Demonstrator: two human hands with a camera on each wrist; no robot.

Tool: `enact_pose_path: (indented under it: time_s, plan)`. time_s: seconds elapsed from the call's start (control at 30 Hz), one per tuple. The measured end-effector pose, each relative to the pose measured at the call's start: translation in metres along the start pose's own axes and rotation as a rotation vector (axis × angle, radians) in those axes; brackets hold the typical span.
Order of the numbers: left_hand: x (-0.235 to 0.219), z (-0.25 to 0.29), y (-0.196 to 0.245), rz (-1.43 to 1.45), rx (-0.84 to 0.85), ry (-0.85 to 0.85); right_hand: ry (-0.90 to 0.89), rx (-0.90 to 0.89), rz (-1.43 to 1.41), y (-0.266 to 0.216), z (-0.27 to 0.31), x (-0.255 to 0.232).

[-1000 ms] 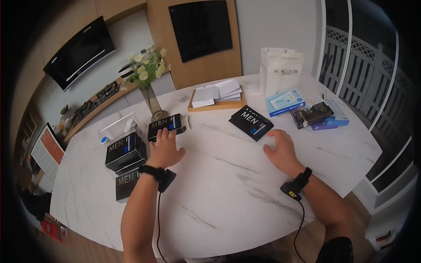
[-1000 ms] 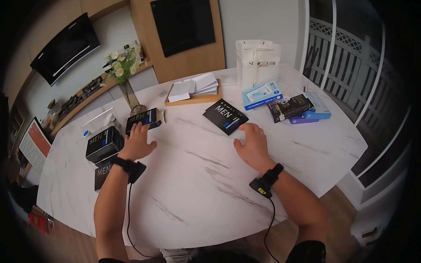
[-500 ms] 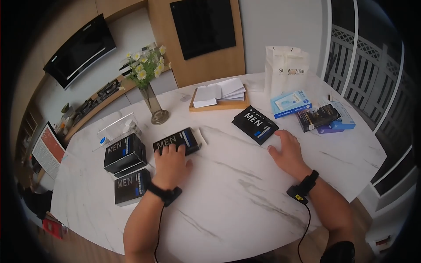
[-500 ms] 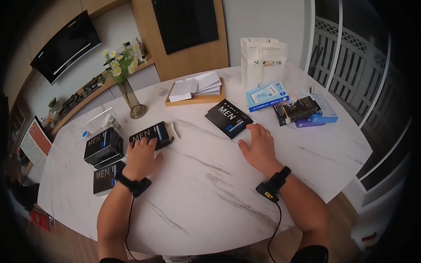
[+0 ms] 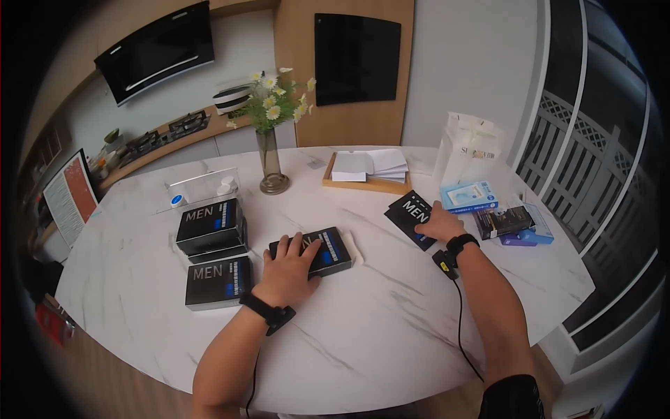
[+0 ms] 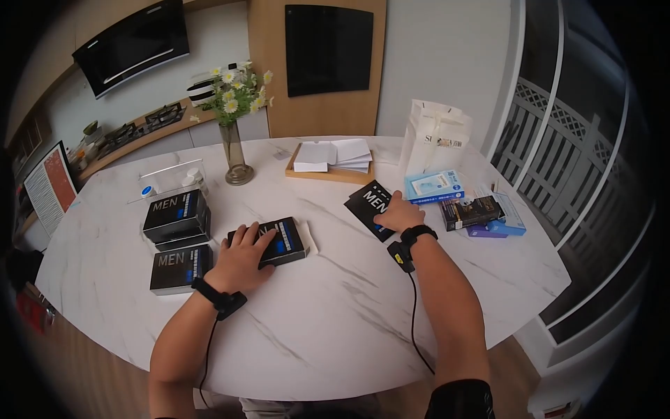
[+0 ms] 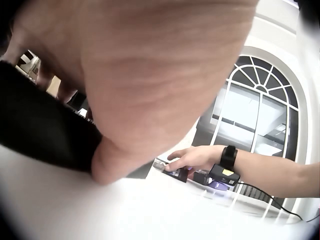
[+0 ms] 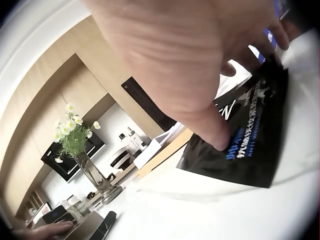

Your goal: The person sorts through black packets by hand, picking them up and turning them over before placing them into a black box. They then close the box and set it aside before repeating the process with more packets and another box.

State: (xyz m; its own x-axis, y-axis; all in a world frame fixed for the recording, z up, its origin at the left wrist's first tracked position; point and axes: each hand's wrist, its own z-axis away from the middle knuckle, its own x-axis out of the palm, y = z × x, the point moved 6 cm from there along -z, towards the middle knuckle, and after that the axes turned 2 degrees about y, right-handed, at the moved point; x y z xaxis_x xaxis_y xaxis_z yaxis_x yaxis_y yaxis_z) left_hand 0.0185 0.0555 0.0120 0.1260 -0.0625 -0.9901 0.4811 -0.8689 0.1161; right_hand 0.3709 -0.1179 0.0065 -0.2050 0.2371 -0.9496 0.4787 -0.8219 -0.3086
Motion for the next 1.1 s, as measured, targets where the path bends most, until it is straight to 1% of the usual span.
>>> enact_pose_path:
  time_s: [0.07,0.1,0.2,0.23,0.33,0.43,0.47,0.53,0.57,0.6,0.67,0.7,0.77,0.8,0.83,0.87,0.9,0.93,0.97,1.0,1.03,1.1]
  plan:
    - [0.009,-0.004,-0.007,-0.03,-0.03,0.062,0.003,0.028,0.054,-0.005,-0.001,-0.004]
    - [0.012,-0.006,-0.009,-0.038,-0.04,0.083,0.023,0.019,0.014,-0.001,-0.011,0.0]
    - [0.014,-0.01,-0.011,-0.032,-0.065,0.14,-0.098,-0.08,-0.247,0.007,-0.03,0.015]
    - [0.014,-0.011,-0.012,-0.024,-0.074,0.158,0.091,-0.091,-0.257,-0.003,-0.008,0.002]
    - [0.016,-0.011,-0.015,0.008,-0.08,0.165,0.188,-0.231,-0.346,-0.005,-0.005,0.007]
    - [0.01,-0.009,-0.011,0.014,-0.161,0.178,0.233,-0.471,-0.344,-0.03,0.053,-0.019]
    - [0.002,-0.008,-0.004,0.144,-0.055,0.276,0.231,-0.533,-0.33,-0.042,0.081,-0.032]
    - [-0.02,-0.006,0.009,0.402,0.163,0.462,0.236,-0.652,-0.207,-0.058,0.13,-0.046]
    - [-0.03,-0.005,0.023,0.706,0.277,0.406,0.222,-0.734,-0.175,-0.065,0.153,-0.047]
    - [-0.032,0.001,0.034,0.854,0.269,0.365,0.228,-0.853,-0.188,-0.073,0.174,-0.047]
    - [-0.014,0.003,0.054,1.175,0.351,0.21,0.142,-0.928,-0.138,-0.083,0.201,-0.041]
    - [-0.011,0.011,0.061,1.241,0.299,0.231,0.162,-0.968,-0.128,-0.084,0.208,-0.036]
    - [0.017,0.013,0.059,1.228,0.155,0.09,0.207,-1.044,-0.113,-0.083,0.218,-0.027]
    - [0.03,0.016,0.058,1.217,0.083,0.02,0.222,-0.997,-0.203,-0.077,0.217,-0.027]
    - [0.03,0.02,0.061,1.271,0.09,0.102,0.235,-0.949,-0.291,-0.07,0.214,-0.026]
    - [0.03,0.021,0.06,1.262,0.076,0.106,0.247,-0.903,-0.377,-0.064,0.211,-0.024]
    - [0.029,0.02,0.059,1.255,0.061,0.113,0.162,-0.781,-0.59,-0.052,0.205,-0.015]
    - [0.029,0.02,0.058,1.251,0.047,0.122,0.137,-0.753,-0.756,-0.041,0.196,0.003]
    - [0.033,0.019,0.058,1.276,0.038,0.094,0.113,-0.721,-0.92,-0.028,0.183,0.027]
    - [0.034,0.02,0.061,1.31,0.048,0.125,0.091,-0.682,-1.083,-0.017,0.177,0.042]
    - [0.034,0.021,0.065,1.343,0.059,0.152,-0.043,-0.618,-1.177,-0.016,0.176,0.053]
    - [0.035,0.023,0.072,1.427,0.047,0.183,-0.145,-0.537,-1.223,-0.026,0.188,0.055]
